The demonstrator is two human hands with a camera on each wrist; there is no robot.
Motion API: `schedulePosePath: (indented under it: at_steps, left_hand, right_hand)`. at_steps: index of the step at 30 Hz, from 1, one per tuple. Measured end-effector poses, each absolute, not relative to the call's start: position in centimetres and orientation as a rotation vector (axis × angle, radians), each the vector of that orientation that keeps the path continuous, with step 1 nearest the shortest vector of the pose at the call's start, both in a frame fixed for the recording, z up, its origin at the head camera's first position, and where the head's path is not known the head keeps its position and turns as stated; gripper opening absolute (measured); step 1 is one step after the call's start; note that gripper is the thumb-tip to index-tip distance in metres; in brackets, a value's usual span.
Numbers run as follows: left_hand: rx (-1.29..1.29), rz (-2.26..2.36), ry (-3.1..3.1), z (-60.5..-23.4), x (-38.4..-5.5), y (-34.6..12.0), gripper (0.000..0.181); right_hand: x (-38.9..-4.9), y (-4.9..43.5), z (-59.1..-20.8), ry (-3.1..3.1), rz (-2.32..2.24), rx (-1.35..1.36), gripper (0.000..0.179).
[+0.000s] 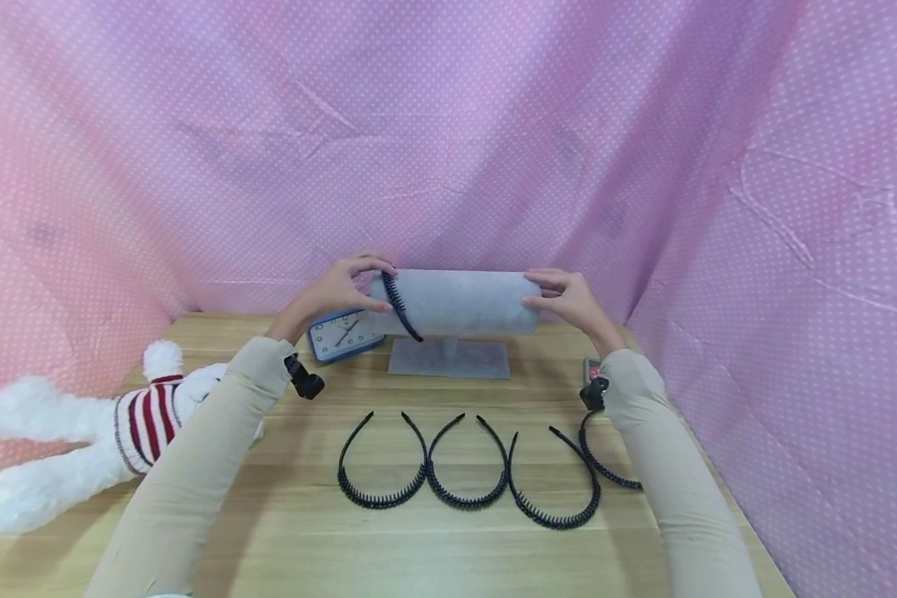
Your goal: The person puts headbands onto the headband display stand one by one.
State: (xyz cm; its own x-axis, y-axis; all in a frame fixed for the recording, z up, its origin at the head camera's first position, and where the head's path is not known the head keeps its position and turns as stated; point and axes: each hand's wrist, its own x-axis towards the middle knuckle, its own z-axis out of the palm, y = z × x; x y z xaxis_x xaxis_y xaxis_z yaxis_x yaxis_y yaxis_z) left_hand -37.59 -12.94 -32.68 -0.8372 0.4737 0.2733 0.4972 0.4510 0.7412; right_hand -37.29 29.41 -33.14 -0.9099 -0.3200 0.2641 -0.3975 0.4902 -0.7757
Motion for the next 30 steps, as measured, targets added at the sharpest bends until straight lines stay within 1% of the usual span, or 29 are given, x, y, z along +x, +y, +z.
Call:
schedulePosePath:
  at_steps: [9,15,19,24,30]
  left_hand:
    - [-0.882,-1.373,-2.635,-32.85,-37.57,-12.95,0.066]
    - [-0.821,-1.387,-2.664,-32.76,-37.64,-13.17,0.071]
    - [-0.796,-1.43,-2.652,-32.67,-37.58,-13.26,0.068]
    - [-0.815,-1.424,-2.62,-32.75,-37.55,-13.32,0.06]
    - [-0.842,-1.378,-2.584,-33.11,-37.76,-13.31,0.057]
  right_hand:
    - [-37.49,29.58,-33.39,-2.649,1.441,0.582,0.052]
    - [-37.5,29.52,-33.35,-2.656,1.436,0.588,0.052]
    - [-37.62,29.58,-33.39,-2.654,1.419,0.593,0.053]
    - [-37.65,29.48,-33.44,-2.643,1.424,0.586,0.052]
    - [-37.77,29.41,-33.53,-2.634,1.412,0.591,0.05]
